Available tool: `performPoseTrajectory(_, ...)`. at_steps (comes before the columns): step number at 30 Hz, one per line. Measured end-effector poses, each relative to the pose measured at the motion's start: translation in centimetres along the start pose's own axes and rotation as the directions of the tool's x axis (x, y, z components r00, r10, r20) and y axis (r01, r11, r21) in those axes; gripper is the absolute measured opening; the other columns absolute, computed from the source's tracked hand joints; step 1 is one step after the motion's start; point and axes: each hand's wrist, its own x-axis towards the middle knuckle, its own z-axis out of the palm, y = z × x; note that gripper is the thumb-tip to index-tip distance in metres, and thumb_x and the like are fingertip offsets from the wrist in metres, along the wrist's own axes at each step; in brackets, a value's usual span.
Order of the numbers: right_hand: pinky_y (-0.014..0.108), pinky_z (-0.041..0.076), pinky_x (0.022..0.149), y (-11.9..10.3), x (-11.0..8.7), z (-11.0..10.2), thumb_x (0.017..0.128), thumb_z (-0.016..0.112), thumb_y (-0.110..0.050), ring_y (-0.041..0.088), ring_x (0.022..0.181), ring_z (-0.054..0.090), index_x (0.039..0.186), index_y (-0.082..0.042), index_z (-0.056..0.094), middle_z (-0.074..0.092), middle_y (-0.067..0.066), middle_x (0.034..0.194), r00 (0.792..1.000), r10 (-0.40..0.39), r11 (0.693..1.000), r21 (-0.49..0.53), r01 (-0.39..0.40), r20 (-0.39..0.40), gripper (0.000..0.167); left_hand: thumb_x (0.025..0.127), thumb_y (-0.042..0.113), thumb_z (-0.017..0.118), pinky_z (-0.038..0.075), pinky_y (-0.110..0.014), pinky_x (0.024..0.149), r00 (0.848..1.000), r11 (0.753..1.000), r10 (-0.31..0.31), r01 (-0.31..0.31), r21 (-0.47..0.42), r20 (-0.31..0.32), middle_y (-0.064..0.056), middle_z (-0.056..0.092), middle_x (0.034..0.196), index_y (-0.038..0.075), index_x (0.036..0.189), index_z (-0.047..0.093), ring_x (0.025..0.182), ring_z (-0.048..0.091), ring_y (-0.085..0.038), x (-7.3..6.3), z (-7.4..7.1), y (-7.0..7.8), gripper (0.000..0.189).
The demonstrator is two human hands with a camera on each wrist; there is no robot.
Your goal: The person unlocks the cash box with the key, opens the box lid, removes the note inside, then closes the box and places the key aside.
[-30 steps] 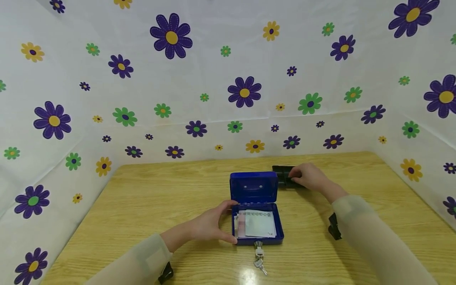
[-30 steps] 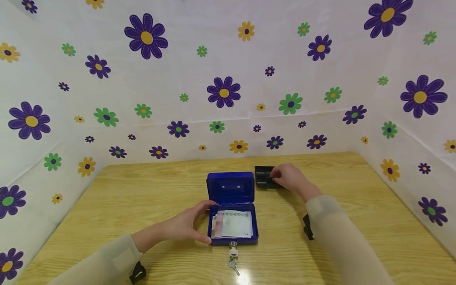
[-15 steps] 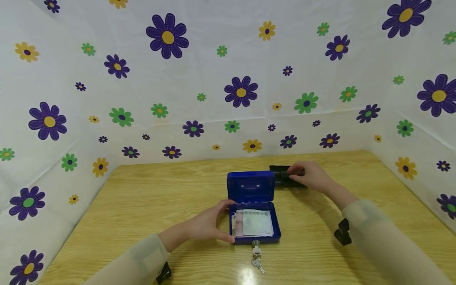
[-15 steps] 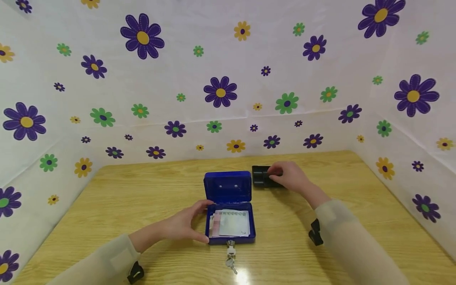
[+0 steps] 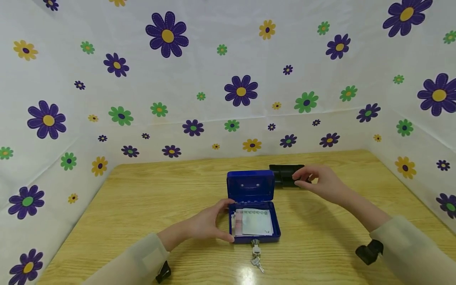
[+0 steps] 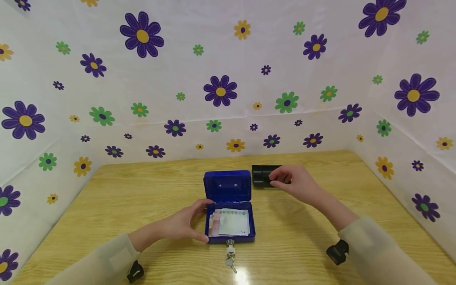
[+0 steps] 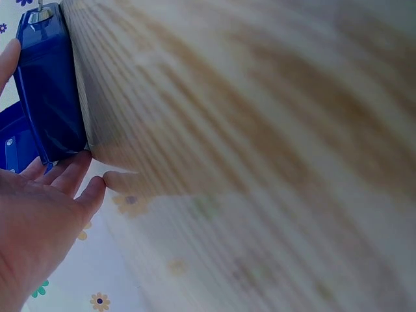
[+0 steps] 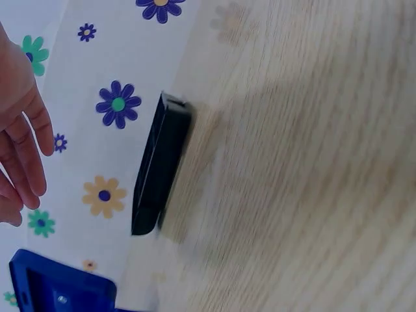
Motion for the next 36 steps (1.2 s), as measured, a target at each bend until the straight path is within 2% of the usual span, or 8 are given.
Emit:
performPoseTrajectory(5,0.026,0.051,0.070,-1.6,-1.3,0.2,0.088,0.071,-0.005,0.008,0.077,0.058,0.098,-0.014,0.071,0.066,-0.009,0.088,0.998,-0.055,0.998,0.032,0.055,-0.012,0.013,0.075,0.038,0.084,0.028,-0.045,0.112,1.000,1.000,-0.003,0.003,-0.006,-0.001,-0.007,0.039,0.148,0.020,0.148,0.027,0.135,0.038,-0.025,0.0,0.1,0.0,0.095)
performPoseTrajectory(10,0.029,0.052,0.075,-2.9,-1.7,1.3,0.090,0.070,-0.009,0.008,0.082,0.059,0.100,-0.017,0.070,0.068,-0.005,0.095,0.997,-0.069,0.994,0.088,0.065,0.041,0.013,0.076,0.037,0.084,0.027,-0.046,0.112,1.000,1.000,-0.009,0.009,-0.006,0.001,-0.008,0.038,0.149,0.018,0.149,0.027,0.135,0.038,-0.026,-0.1,0.1,0.0,0.095)
performPoseTrajectory(14,0.032,0.052,0.076,-3.8,-1.5,2.7,0.091,0.070,-0.011,0.008,0.084,0.060,0.101,-0.017,0.071,0.069,-0.007,0.096,0.991,-0.101,0.988,0.127,0.089,0.088,0.012,0.076,0.038,0.084,0.027,-0.046,0.112,1.000,1.000,-0.006,0.006,-0.008,0.001,-0.008,0.038,0.149,0.018,0.150,0.026,0.135,0.037,-0.026,0.0,0.0,0.0,0.096)
performPoseTrajectory(17,0.034,0.053,0.076,-4.4,-1.3,3.9,0.091,0.070,-0.013,0.009,0.085,0.060,0.102,-0.014,0.071,0.068,-0.006,0.098,0.983,-0.130,0.982,0.155,0.109,0.132,0.011,0.076,0.037,0.084,0.027,-0.045,0.112,1.000,1.000,0.005,-0.005,-0.010,-0.003,-0.008,0.038,0.149,0.018,0.150,0.026,0.135,0.038,-0.026,0.0,0.0,0.1,0.096)
performPoseTrajectory(22,0.039,0.053,0.079,-5.0,-1.0,5.9,0.091,0.071,-0.017,0.011,0.088,0.061,0.105,-0.008,0.070,0.068,0.001,0.100,0.964,-0.136,0.974,0.211,0.087,0.227,0.017,0.075,0.037,0.085,0.027,-0.046,0.112,1.000,1.000,0.003,-0.003,-0.021,-0.004,-0.009,0.039,0.149,0.019,0.149,0.026,0.135,0.038,-0.026,0.0,0.0,0.1,0.096)
performPoseTrajectory(28,0.041,0.053,0.082,-5.2,-0.5,7.6,0.090,0.071,-0.016,0.022,0.094,0.063,0.111,-0.006,0.067,0.068,0.006,0.104,0.946,-0.158,0.963,0.257,0.083,0.284,0.024,0.076,0.040,0.083,0.027,-0.047,0.111,1.000,1.000,0.002,-0.002,-0.010,0.002,-0.009,0.038,0.149,0.019,0.150,0.026,0.135,0.038,-0.026,0.1,-0.1,0.1,0.095)
performPoseTrajectory(32,0.042,0.052,0.085,-5.2,-0.3,8.5,0.091,0.071,-0.018,0.022,0.100,0.062,0.116,-0.007,0.065,0.067,0.005,0.109,0.931,-0.151,0.966,0.250,0.067,0.333,0.028,0.076,0.040,0.083,0.029,-0.047,0.111,1.000,1.000,0.004,-0.004,-0.003,0.004,-0.009,0.039,0.149,0.019,0.149,0.027,0.134,0.039,-0.026,0.1,-0.2,0.2,0.095)
performPoseTrajectory(36,0.039,0.051,0.087,-5.2,-0.2,9.2,0.091,0.071,-0.021,0.018,0.102,0.061,0.119,-0.009,0.063,0.066,0.002,0.113,0.915,-0.132,0.976,0.214,0.052,0.382,0.032,0.077,0.039,0.083,0.028,-0.047,0.111,1.000,1.000,0.006,-0.006,-0.014,0.009,-0.009,0.039,0.149,0.018,0.149,0.027,0.134,0.039,-0.026,-0.1,-0.2,0.3,0.094)
